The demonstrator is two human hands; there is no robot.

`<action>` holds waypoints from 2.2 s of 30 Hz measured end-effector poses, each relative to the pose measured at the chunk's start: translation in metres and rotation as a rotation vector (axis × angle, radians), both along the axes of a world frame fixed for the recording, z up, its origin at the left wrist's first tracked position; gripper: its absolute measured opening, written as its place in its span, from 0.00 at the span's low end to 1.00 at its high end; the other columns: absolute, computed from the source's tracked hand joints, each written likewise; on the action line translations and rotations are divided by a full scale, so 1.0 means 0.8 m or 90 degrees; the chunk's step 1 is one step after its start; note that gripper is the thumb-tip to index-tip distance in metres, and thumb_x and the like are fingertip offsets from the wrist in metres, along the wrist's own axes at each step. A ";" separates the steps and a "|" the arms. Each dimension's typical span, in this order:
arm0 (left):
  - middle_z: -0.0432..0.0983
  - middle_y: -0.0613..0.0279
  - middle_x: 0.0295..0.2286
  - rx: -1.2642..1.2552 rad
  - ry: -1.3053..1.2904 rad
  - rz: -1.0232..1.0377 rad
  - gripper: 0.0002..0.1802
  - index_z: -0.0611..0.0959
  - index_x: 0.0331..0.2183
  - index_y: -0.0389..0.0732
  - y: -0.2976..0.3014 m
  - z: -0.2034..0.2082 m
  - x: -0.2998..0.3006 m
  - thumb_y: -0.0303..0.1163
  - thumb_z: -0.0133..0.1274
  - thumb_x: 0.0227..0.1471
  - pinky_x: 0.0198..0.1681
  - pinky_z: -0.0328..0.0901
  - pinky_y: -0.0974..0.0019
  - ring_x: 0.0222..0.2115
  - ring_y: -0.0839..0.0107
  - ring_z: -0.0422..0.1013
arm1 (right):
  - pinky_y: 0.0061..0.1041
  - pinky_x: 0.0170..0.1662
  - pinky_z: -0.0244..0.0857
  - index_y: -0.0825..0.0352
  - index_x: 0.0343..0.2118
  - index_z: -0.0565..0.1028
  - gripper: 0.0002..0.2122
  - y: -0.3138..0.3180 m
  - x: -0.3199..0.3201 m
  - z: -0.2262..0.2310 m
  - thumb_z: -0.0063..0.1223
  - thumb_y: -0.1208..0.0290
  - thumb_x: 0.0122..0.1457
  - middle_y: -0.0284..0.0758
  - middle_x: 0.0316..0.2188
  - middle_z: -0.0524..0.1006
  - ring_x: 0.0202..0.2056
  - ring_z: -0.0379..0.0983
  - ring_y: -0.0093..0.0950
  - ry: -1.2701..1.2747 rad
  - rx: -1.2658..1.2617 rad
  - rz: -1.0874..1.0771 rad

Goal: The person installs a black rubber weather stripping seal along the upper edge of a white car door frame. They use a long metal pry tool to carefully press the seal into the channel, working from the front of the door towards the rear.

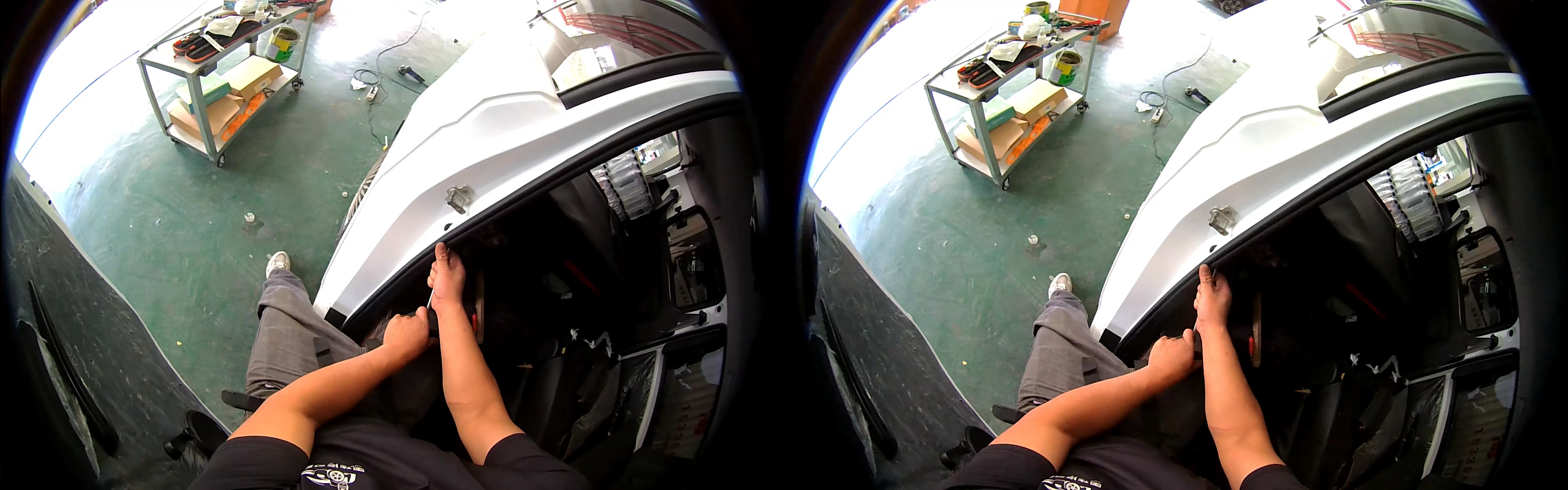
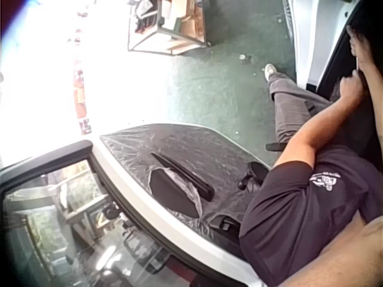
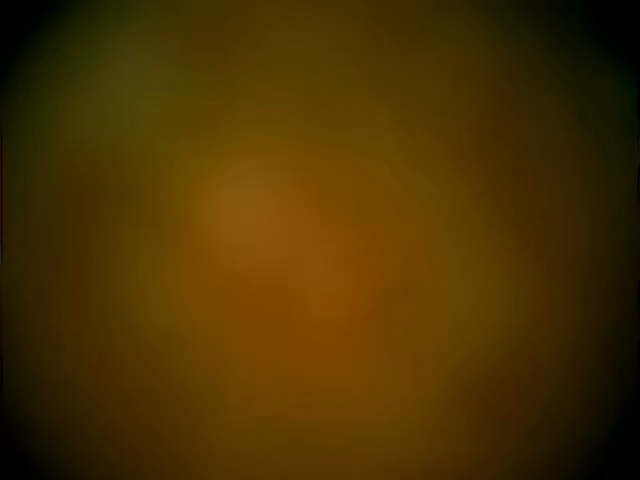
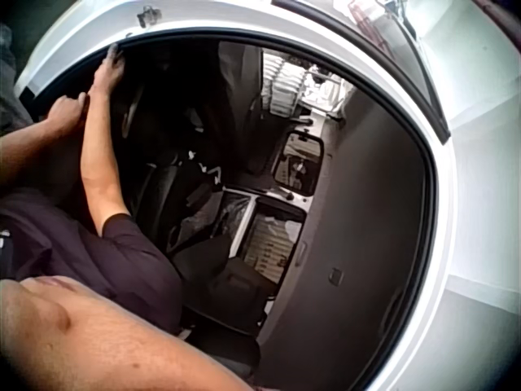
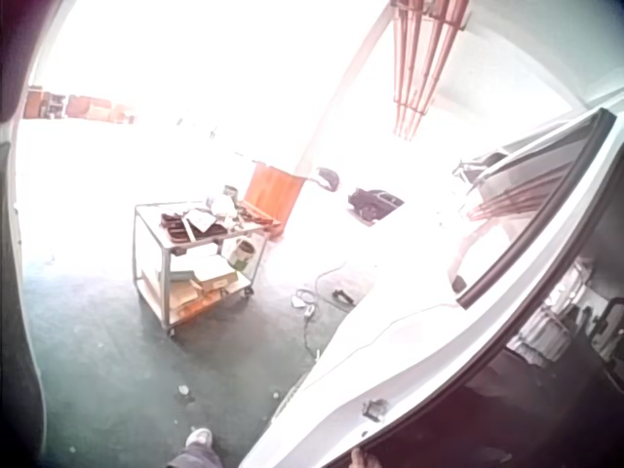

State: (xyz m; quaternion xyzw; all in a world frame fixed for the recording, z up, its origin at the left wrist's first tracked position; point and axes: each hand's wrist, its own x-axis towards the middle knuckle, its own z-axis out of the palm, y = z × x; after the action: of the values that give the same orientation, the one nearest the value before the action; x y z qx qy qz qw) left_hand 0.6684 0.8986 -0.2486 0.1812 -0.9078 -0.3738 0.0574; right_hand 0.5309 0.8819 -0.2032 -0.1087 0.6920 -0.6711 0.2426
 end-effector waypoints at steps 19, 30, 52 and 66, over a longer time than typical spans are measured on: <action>0.82 0.52 0.25 -0.017 -0.019 -0.010 0.35 0.71 0.39 0.35 -0.006 0.005 0.003 0.55 0.67 0.44 0.33 0.72 0.57 0.27 0.55 0.80 | 0.16 0.14 0.43 0.57 0.24 0.64 0.21 -0.002 -0.002 -0.005 0.64 0.51 0.59 0.20 0.16 0.59 0.14 0.50 0.12 -0.007 -0.010 -0.006; 0.82 0.49 0.25 0.006 -0.030 -0.010 0.33 0.70 0.38 0.35 0.003 -0.001 -0.001 0.54 0.62 0.49 0.39 0.70 0.53 0.29 0.52 0.80 | 0.16 0.15 0.44 0.58 0.27 0.66 0.20 0.000 0.001 0.003 0.64 0.50 0.59 0.20 0.16 0.59 0.14 0.51 0.12 -0.008 0.004 -0.001; 0.81 0.54 0.24 -0.028 -0.007 0.003 0.35 0.71 0.38 0.36 -0.001 0.000 0.004 0.55 0.67 0.44 0.33 0.72 0.56 0.26 0.56 0.80 | 0.17 0.15 0.40 0.55 0.25 0.62 0.22 -0.003 0.003 -0.003 0.62 0.46 0.59 0.19 0.16 0.55 0.14 0.48 0.12 0.017 0.030 -0.015; 0.80 0.52 0.21 0.004 -0.019 -0.037 0.34 0.71 0.39 0.36 -0.015 0.001 0.008 0.56 0.64 0.46 0.32 0.71 0.50 0.24 0.52 0.79 | 0.17 0.15 0.39 0.55 0.25 0.63 0.21 -0.004 0.004 -0.008 0.61 0.47 0.60 0.18 0.15 0.55 0.14 0.47 0.11 0.021 0.029 -0.034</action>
State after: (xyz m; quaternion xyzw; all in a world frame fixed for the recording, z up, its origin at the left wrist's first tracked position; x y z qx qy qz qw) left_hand 0.6750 0.8868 -0.2477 0.1609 -0.9123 -0.3753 0.0324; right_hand 0.5341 0.8784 -0.2095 -0.0959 0.7136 -0.6597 0.2155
